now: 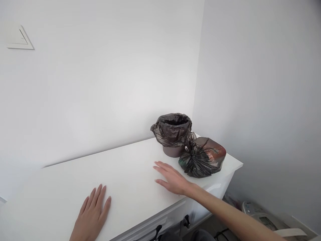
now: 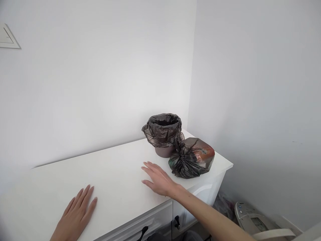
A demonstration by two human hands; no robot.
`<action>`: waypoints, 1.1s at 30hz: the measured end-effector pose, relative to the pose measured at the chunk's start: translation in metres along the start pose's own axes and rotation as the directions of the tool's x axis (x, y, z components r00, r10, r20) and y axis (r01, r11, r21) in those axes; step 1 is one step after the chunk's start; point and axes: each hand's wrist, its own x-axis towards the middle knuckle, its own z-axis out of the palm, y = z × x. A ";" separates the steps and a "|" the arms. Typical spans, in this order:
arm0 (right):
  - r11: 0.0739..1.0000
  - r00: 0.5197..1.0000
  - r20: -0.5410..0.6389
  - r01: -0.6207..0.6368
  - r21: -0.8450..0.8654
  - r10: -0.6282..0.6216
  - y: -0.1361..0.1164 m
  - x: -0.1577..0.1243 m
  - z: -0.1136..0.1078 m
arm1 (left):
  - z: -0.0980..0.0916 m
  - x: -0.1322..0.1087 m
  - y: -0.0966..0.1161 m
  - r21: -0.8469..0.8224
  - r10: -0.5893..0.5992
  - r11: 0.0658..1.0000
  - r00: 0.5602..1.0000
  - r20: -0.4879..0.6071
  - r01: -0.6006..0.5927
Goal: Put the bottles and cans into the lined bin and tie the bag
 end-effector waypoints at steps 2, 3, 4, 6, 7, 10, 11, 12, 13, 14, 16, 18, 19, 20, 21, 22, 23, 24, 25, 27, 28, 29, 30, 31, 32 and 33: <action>0.996 0.991 0.107 -0.080 0.031 0.076 0.008 -0.001 0.032 | -0.001 0.006 0.001 0.009 -0.005 1.000 1.000 0.016 0.005; 0.994 0.987 0.124 -0.108 0.026 0.104 0.013 0.002 0.041 | -0.002 0.010 0.002 0.011 -0.007 1.000 1.000 0.020 0.006; 0.992 0.985 0.123 -0.127 0.015 0.125 0.017 0.007 0.046 | -0.002 0.015 0.003 0.012 -0.009 1.000 1.000 0.022 0.009; 0.989 0.984 0.103 -0.146 -0.008 0.146 0.021 0.019 0.051 | -0.001 0.027 0.005 0.012 -0.023 1.000 0.999 0.023 0.022; 0.988 0.984 0.096 -0.151 -0.015 0.152 0.022 0.026 0.052 | 0.000 0.034 0.007 0.013 -0.031 0.999 0.999 0.024 0.031; 0.985 0.981 0.099 -0.168 -0.027 0.170 0.022 0.043 0.056 | 0.003 0.054 0.012 0.022 -0.062 0.998 0.997 0.039 0.061; 0.984 0.979 0.103 -0.176 -0.032 0.178 0.022 0.048 0.059 | 0.004 0.059 0.013 0.028 -0.077 0.997 0.996 0.044 0.075; 0.982 0.976 0.106 -0.185 -0.038 0.188 0.022 0.051 0.061 | 0.006 0.064 0.014 0.034 -0.090 0.996 0.995 0.046 0.088; 0.980 0.974 0.108 -0.193 -0.046 0.197 0.022 0.053 0.063 | 0.007 0.068 0.015 0.038 -0.102 0.994 0.994 0.046 0.100; 0.978 0.972 0.110 -0.202 -0.054 0.206 0.022 0.055 0.065 | 0.008 0.070 0.015 0.042 -0.112 0.993 0.993 0.046 0.110; 0.975 0.970 0.111 -0.211 -0.066 0.217 0.023 0.056 0.067 | 0.011 0.073 0.015 0.046 -0.120 0.992 0.992 0.045 0.118; 0.974 0.969 0.111 -0.212 -0.074 0.220 0.023 0.056 0.067 | 0.013 0.073 0.014 0.052 -0.113 0.992 0.993 0.034 0.111; 0.974 0.969 0.111 -0.213 -0.076 0.221 0.023 0.055 0.067 | 0.014 0.072 0.014 0.054 -0.108 0.993 0.994 0.027 0.107; 0.974 0.969 0.111 -0.215 -0.077 0.223 0.023 0.055 0.067 | 0.015 0.072 0.013 0.055 -0.103 0.993 0.994 0.021 0.102; 0.973 0.968 0.109 -0.217 -0.075 0.224 0.023 0.054 0.067 | 0.015 0.071 0.013 0.055 -0.098 0.994 0.995 0.016 0.097; 0.973 0.968 0.107 -0.221 -0.073 0.228 0.023 0.054 0.067 | 0.016 0.070 0.013 0.057 -0.094 0.994 0.995 0.016 0.093; 0.972 0.967 0.104 -0.225 -0.072 0.232 0.022 0.054 0.067 | 0.016 0.069 0.013 0.061 -0.092 0.994 0.996 0.017 0.091; 0.971 0.967 0.100 -0.230 -0.071 0.236 0.022 0.053 0.067 | 0.016 0.068 0.013 0.069 -0.089 0.994 0.996 0.018 0.088; 0.970 0.966 0.096 -0.233 -0.071 0.239 0.021 0.052 0.067 | 0.017 0.066 0.013 0.079 -0.086 0.993 0.996 0.016 0.085; 0.970 0.967 0.091 -0.234 -0.070 0.240 0.021 0.051 0.068 | 0.018 0.063 0.012 0.105 -0.076 0.992 0.997 0.007 0.075; 0.970 0.967 0.089 -0.233 -0.069 0.239 0.020 0.050 0.068 | 0.019 0.061 0.012 0.117 -0.070 0.991 0.998 0.000 0.069; 0.970 0.967 0.088 -0.232 -0.068 0.237 0.020 0.049 0.068 | 0.020 0.059 0.012 0.128 -0.062 0.990 0.998 -0.010 0.062; 0.971 0.968 0.088 -0.230 -0.067 0.236 0.020 0.048 0.068 | 0.020 0.057 0.012 0.136 -0.052 0.989 0.998 -0.018 0.054; 0.971 0.968 0.089 -0.229 -0.067 0.234 0.019 0.048 0.067 | 0.020 0.054 0.013 0.140 -0.045 0.989 0.999 -0.026 0.048; 0.971 0.968 0.090 -0.228 -0.068 0.233 0.019 0.047 0.067 | 0.019 0.052 0.013 0.139 -0.041 0.989 0.999 -0.032 0.045; 0.971 0.968 0.092 -0.228 -0.069 0.234 0.019 0.047 0.067 | 0.019 0.050 0.014 0.136 -0.042 0.990 0.998 -0.036 0.046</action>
